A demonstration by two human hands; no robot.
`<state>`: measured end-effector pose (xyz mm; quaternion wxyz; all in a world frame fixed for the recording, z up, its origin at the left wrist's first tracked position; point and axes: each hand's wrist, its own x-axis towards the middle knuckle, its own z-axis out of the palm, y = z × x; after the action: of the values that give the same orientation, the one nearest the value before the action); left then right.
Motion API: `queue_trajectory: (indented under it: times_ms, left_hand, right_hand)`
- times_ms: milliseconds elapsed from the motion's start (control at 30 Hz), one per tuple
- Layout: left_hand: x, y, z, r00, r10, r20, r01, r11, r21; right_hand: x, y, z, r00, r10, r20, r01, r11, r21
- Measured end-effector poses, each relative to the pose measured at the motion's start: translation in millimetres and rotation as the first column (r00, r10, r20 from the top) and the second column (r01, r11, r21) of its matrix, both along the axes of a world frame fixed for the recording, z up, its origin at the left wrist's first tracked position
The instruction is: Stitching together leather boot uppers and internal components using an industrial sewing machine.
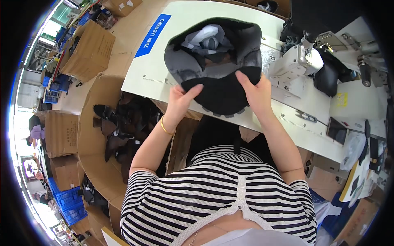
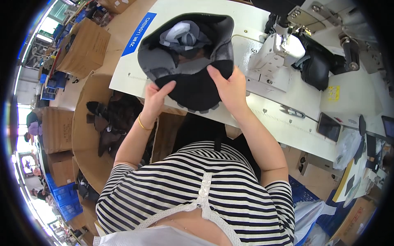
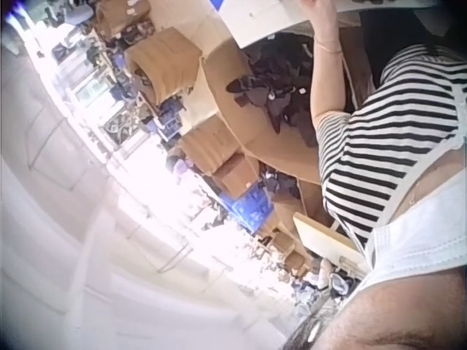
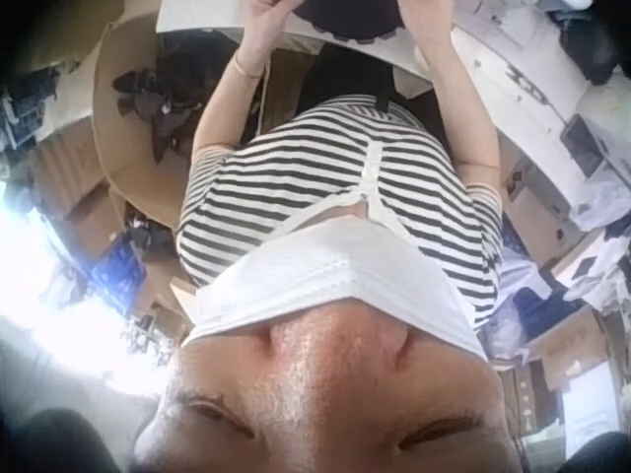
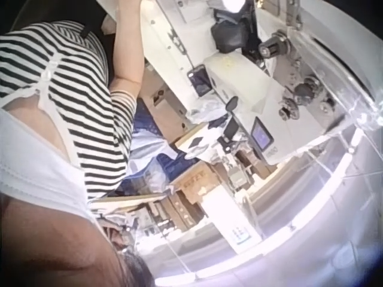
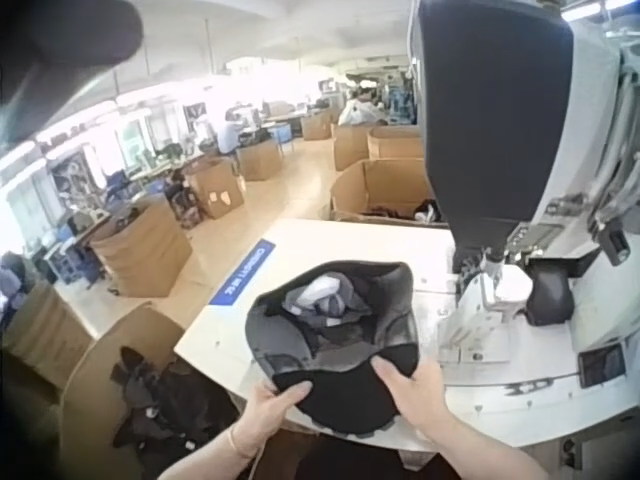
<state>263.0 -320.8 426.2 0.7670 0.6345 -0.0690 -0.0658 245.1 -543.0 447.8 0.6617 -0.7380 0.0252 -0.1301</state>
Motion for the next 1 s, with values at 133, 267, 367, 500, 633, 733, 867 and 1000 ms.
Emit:
queue_trajectory:
  times_ms: [133, 267, 367, 500, 633, 733, 867, 1000]
  left_hand:
    - [-6, -15, 4, 0.956, -0.126, -0.264, -0.015, 0.879, -0.477]
    - [-18, -29, 24, 0.863, -0.328, -0.385, 0.137, 0.884, -0.446]
    - [-28, -38, 42, 0.901, -0.428, -0.074, 0.422, 0.903, -0.079]
    - [-40, -52, 62, 0.934, -0.357, -0.027, 0.35, 0.925, -0.146]
    - [-36, -63, 79, 0.907, -0.421, 0.023, 0.419, 0.893, -0.163]
    - [-27, -76, 92, 0.902, -0.43, 0.031, 0.428, 0.887, -0.175]
    - [-12, -88, 110, 0.904, -0.427, -0.03, 0.412, 0.887, -0.21]
    - [5, -98, 113, 0.908, -0.394, 0.141, 0.404, 0.914, -0.045]
  right_hand:
    - [-9, -3, -4, 1.0, -0.026, 0.005, 0.024, 0.95, 0.312]
    - [-16, -25, -1, 0.999, 0.03, -0.034, -0.006, 0.827, 0.562]
    - [-32, -39, 14, 0.994, 0.077, -0.074, -0.008, 0.745, 0.667]
    - [-73, -49, 32, 0.965, 0.246, -0.09, -0.179, 0.869, 0.461]
    - [-88, -50, 37, 0.979, 0.203, 0.0, -0.164, 0.793, 0.586]
    - [-87, -55, 47, 0.988, 0.155, 0.012, -0.128, 0.769, 0.626]
    - [-76, -63, 55, 0.99, 0.132, 0.042, -0.127, 0.751, 0.648]
    - [-64, -70, 56, 0.986, 0.12, 0.119, -0.168, 0.743, 0.648]
